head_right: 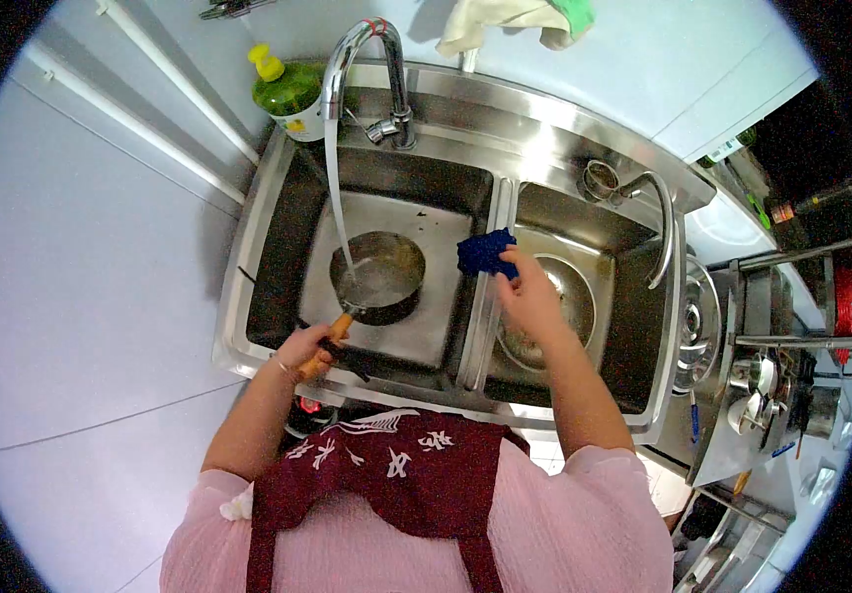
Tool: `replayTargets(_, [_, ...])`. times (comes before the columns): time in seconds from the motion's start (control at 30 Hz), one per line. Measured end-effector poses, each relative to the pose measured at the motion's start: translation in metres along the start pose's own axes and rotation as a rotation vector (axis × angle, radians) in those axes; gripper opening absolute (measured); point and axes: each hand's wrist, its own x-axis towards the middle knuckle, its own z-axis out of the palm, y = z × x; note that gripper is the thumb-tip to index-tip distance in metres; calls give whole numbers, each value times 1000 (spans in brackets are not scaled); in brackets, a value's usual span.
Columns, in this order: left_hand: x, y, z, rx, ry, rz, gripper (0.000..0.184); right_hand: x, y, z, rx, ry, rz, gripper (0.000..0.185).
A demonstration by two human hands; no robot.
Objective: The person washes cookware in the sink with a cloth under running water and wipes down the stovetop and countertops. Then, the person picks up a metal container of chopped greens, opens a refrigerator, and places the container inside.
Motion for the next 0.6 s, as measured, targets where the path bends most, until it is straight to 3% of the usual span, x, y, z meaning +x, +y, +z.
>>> replayTargets(0.1, [-15,11,-8,182,182,29,30,-3,9,-9,-18,8,75,31])
replayTargets(0.2, [6,18,-10,60,233,75,31,-5,20,-10,-7,-7,108,33])
replayTargets(0.4, [9,15,4,179,201,-3,26,9,34,0,-194,-22,129,41])
replayTargets(0.5, [-1,22,2,347,300,2,27,20,48,2,-280,-36,122,50])
replayTargets(0.6, [6,23,-10,587,358,168,29,25,53,11,-314,-62,141,60])
